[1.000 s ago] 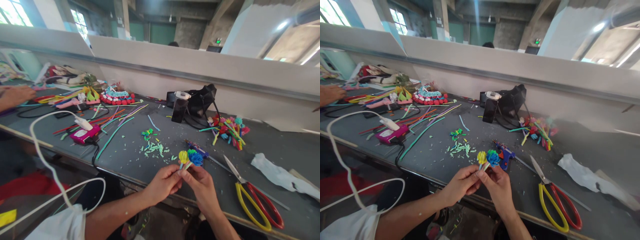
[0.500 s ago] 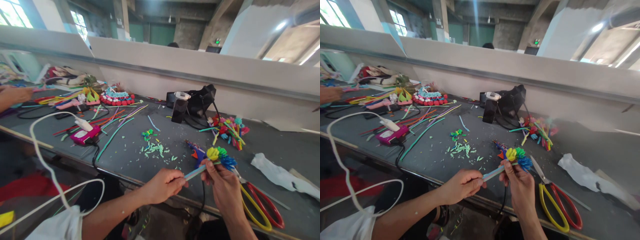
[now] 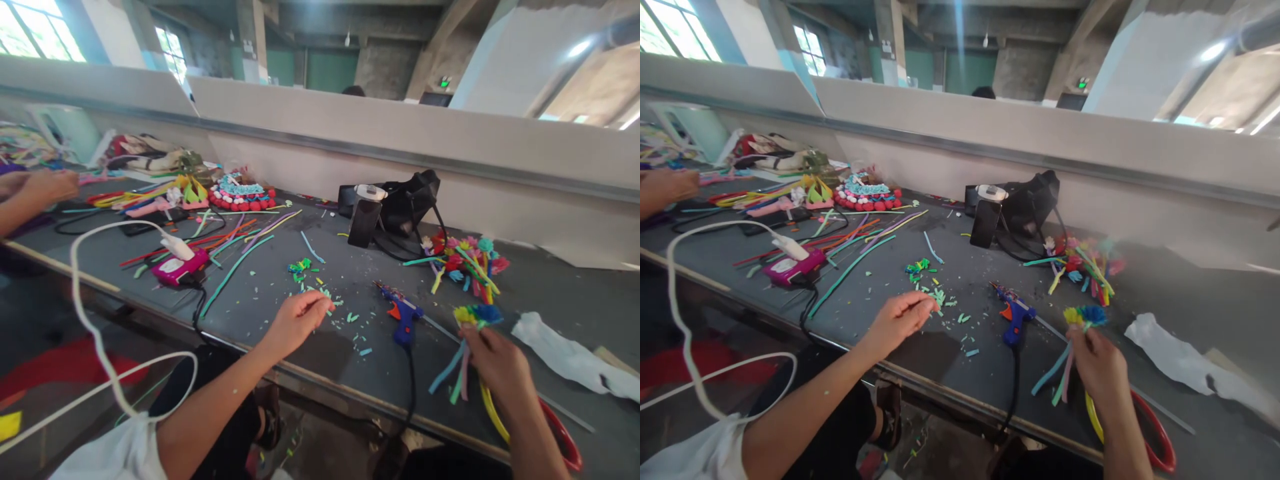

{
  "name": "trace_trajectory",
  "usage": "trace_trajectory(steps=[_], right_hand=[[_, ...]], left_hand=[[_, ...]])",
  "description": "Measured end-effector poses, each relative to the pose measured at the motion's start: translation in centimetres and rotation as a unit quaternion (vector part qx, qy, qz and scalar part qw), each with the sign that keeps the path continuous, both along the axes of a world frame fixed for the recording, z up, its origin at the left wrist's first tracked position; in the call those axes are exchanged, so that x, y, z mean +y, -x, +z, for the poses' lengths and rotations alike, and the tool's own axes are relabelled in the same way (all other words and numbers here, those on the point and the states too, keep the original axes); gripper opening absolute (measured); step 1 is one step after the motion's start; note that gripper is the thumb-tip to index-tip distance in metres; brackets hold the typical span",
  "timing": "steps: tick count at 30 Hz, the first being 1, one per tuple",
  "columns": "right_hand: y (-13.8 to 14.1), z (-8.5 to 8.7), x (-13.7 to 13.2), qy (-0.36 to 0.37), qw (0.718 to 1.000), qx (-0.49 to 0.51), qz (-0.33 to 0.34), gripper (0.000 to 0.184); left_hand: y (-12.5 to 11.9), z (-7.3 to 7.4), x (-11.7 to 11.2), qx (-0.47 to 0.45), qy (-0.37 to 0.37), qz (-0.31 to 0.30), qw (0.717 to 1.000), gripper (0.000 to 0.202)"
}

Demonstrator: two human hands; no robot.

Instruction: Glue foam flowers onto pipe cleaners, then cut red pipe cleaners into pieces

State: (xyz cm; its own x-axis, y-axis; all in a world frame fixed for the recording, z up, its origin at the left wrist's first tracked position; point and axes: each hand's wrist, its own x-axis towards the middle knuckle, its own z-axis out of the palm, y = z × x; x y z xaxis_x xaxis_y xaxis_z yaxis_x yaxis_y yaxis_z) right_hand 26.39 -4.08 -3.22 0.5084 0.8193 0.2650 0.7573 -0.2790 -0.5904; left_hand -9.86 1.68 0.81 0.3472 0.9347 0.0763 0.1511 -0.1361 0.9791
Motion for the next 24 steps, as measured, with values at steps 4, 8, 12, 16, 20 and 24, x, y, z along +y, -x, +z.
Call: trace_trajectory(steps=[4, 8, 12, 16, 20, 24], right_hand=[[0.6, 0.1, 0.5, 0.072, 0.995, -0.07, 0.0, 0.044], [1.3, 0.7, 0.7, 0.088, 0.992, -0.068, -0.064, 0.047], [2.1, 1.3, 0.5, -0.019, 0.991, -0.093, -0.096, 0.047], [2.9, 1.6, 0.0, -0.089, 0.985, -0.117, -0.088, 0.044], [2.9, 1.4, -0.5, -0.122, 0.982, -0.13, -0.069, 0.041], [3.0, 1.4, -0.8, -0.155, 0.976, -0.131, -0.084, 0.039]], left_hand=[[1.6, 0.1, 2.8, 0.019, -0.061, 0.104, 0.993, 0.031], [2.6, 0.4, 8.0, 0.244, -0.23, 0.137, 0.932, 0.022], [1.7, 0.4, 13.7, 0.384, -0.264, 0.097, 0.879, 0.028], [-0.1, -0.6, 17.0, 0.434, -0.282, 0.032, 0.855, 0.031], [-0.9, -1.8, 18.0, 0.471, -0.288, 0.0, 0.834, 0.021], [-1.1, -2.1, 17.8, 0.482, -0.307, 0.01, 0.82, 0.014]])
